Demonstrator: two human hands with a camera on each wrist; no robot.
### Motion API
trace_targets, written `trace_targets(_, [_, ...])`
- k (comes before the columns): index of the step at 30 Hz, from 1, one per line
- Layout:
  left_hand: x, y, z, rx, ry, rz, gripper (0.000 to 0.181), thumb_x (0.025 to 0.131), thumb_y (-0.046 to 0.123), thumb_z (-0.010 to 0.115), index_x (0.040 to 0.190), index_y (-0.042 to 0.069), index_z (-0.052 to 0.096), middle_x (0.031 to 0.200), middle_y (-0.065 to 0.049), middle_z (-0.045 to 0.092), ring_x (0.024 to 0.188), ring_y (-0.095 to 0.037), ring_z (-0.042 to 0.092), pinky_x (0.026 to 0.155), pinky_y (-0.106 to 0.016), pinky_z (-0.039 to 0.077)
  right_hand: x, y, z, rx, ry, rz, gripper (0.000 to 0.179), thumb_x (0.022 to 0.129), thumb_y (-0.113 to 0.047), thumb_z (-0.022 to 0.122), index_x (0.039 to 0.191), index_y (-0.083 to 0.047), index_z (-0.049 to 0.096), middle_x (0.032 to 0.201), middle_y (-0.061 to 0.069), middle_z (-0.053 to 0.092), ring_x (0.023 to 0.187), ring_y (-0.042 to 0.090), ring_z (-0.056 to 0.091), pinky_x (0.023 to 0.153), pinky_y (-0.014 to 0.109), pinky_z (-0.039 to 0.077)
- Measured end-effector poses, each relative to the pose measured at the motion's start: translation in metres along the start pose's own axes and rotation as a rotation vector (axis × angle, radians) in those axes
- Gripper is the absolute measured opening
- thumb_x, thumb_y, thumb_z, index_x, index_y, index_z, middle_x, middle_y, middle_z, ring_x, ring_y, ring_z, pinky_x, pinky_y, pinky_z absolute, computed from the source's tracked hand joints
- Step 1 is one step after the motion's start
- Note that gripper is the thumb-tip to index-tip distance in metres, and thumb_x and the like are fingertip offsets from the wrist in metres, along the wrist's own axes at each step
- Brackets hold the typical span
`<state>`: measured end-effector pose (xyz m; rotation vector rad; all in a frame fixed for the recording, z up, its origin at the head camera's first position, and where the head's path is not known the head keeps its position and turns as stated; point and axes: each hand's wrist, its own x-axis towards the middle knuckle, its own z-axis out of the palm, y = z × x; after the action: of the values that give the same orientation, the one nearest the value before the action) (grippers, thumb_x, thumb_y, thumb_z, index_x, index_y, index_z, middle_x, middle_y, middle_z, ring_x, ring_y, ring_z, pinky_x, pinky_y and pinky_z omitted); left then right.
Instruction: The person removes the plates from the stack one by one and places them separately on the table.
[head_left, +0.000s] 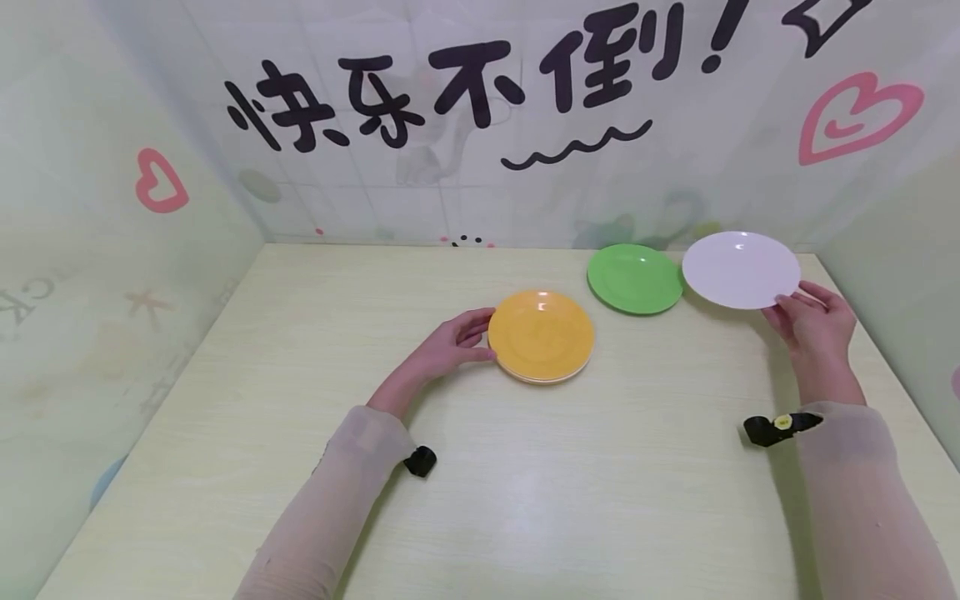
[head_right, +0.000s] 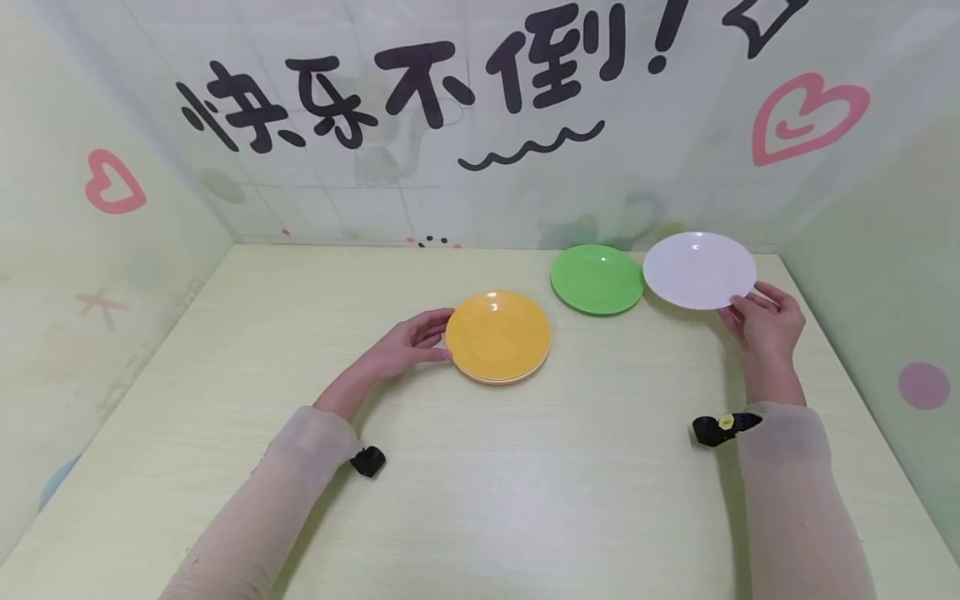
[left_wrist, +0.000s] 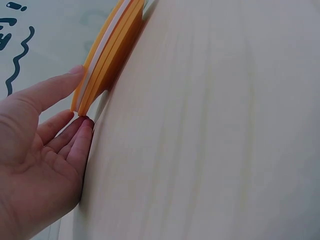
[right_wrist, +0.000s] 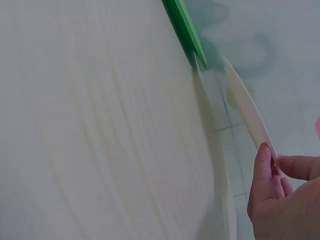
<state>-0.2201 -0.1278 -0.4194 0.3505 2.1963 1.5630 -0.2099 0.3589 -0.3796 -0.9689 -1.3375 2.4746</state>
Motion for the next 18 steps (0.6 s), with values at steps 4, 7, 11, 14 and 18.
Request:
trace_targets(4, [0.0, 0.0, 0.0, 0.001, 0.0, 0.002, 0.074, 0.089, 0.008, 0.074, 0.153, 0.01, 0.037, 0.159, -0.007, 0.04, 0.148, -0.021, 0.037, 0.124, -0.036, 0.034, 0.003, 0.001, -0.001, -0.018, 0.027, 0.007, 0.048, 0.083, 0.01, 0.073, 0.113, -0.021, 0.051, 0.083, -0.002, 0.063, 0.063, 0.013, 0.071, 0.061, 0.023, 0.063])
trace_targets(7, [0.001, 0.0, 0.0, 0.001, 0.001, 0.001, 0.074, 0.089, 0.008, 0.074, 0.153, 0.01, 0.037, 0.159, -0.007, 0.04, 0.148, -0.021, 0.038, 0.123, -0.036, 0.034, 0.005, 0.002, -0.002, -0.011, 0.038, 0.008, 0.047, 0.084, 0.012, 0.07, 0.111, -0.02, 0.05, 0.077, -0.001, 0.064, 0.061, 0.012, 0.07, 0.058, 0.024, 0.063])
trace_targets(11, [0.0, 0.0, 0.0, 0.005, 0.007, -0.003, 0.073, 0.089, 0.008, 0.074, 0.153, 0.01, 0.037, 0.158, -0.007, 0.041, 0.148, -0.021, 0.038, 0.123, -0.035, 0.034, 0.007, 0.003, -0.002, -0.009, 0.039, 0.017, 0.046, 0.085, 0.014, 0.067, 0.111, -0.019, 0.048, 0.071, 0.001, 0.065, 0.059, 0.012, 0.069, 0.055, 0.024, 0.062])
trace_targets(14, [0.0, 0.0, 0.0, 0.006, 0.008, -0.003, 0.073, 0.089, 0.007, 0.073, 0.153, 0.01, 0.037, 0.159, -0.007, 0.041, 0.148, -0.022, 0.038, 0.123, -0.036, 0.034, 0.01, 0.004, -0.003, -0.032, 0.035, 0.044, 0.045, 0.087, 0.012, 0.066, 0.113, -0.02, 0.048, 0.069, 0.001, 0.066, 0.06, 0.011, 0.069, 0.057, 0.023, 0.062])
trace_targets(18, [-0.001, 0.0, 0.0, 0.004, 0.005, -0.002, 0.073, 0.089, 0.007, 0.073, 0.153, 0.01, 0.037, 0.159, -0.008, 0.041, 0.148, -0.022, 0.038, 0.123, -0.036, 0.034, 0.011, 0.004, -0.008, -0.064, 0.016, 0.096, 0.044, 0.089, 0.009, 0.065, 0.115, -0.023, 0.051, 0.073, -0.001, 0.066, 0.066, 0.009, 0.069, 0.062, 0.023, 0.063])
